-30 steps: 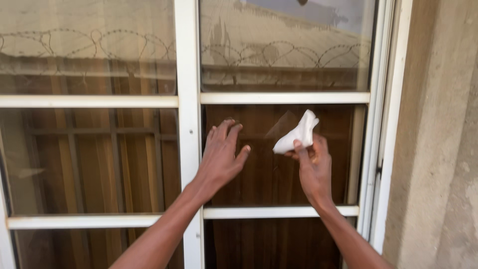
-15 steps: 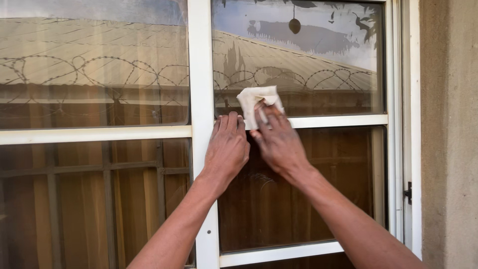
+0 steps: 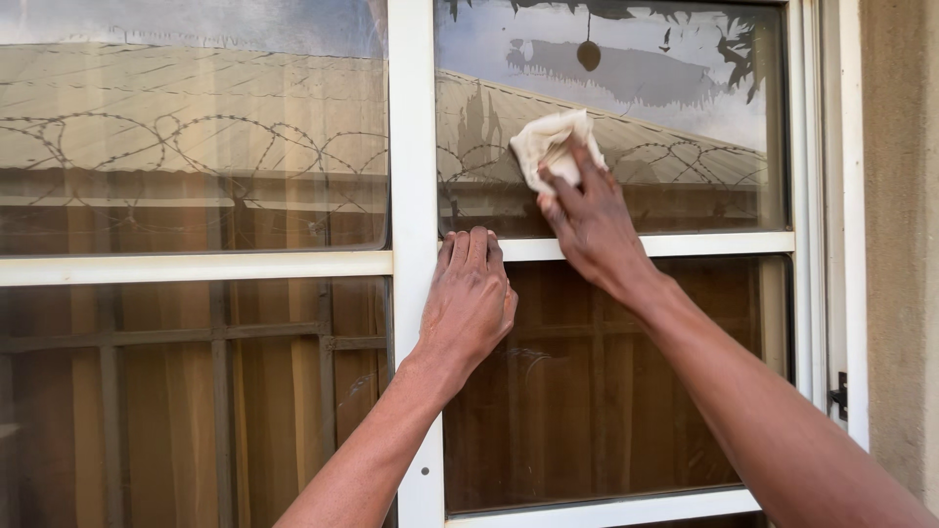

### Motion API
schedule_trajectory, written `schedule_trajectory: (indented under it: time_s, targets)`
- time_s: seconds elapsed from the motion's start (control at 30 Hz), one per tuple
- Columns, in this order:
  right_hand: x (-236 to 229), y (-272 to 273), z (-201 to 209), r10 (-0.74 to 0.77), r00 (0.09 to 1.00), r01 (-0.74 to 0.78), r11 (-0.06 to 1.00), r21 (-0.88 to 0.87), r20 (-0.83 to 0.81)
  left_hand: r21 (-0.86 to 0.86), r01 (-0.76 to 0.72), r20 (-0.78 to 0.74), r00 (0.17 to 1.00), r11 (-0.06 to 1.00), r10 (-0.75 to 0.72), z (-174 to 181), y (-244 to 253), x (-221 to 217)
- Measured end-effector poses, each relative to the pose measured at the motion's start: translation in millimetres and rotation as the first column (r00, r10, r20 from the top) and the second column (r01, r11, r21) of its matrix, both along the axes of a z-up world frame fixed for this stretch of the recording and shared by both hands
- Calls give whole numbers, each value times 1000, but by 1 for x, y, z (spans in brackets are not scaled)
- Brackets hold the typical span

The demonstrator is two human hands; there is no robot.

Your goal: The person wipes the glass panes and white frame of a window using a cloth, occasionally rinsing the cloth in a bucket of soapy water and applying a cleaning solution from a spray bottle.

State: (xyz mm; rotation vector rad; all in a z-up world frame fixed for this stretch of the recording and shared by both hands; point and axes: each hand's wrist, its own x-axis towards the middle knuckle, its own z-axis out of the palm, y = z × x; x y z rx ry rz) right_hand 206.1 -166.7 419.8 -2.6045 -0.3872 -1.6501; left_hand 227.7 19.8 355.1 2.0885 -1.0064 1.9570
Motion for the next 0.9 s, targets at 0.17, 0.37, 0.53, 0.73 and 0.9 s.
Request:
schedule_trajectory:
  time_s: [0.17,0.37,0.53,0.73,0.9]
  targets:
    - [17,17,-6,75,993,-33,907,-419,86,14,58,-21,998,998,-58,-1,5,2]
    - [10,-4,15,50,985,-10,972,-233,166,41,32,-96,995,999,-28,0,10,0]
    - [21,13,3,17,988,73,821,-566,151,81,-86,-56,994,993,91,-6,15,-5]
    - [26,17,17,97,984,-35,926,-375,150,99,-309,-32,949,946,313,-9,29,-14]
    - [43,37,7,146,986,-70,800,-596,81,86,-265,112,960,960,255,-17,39,0]
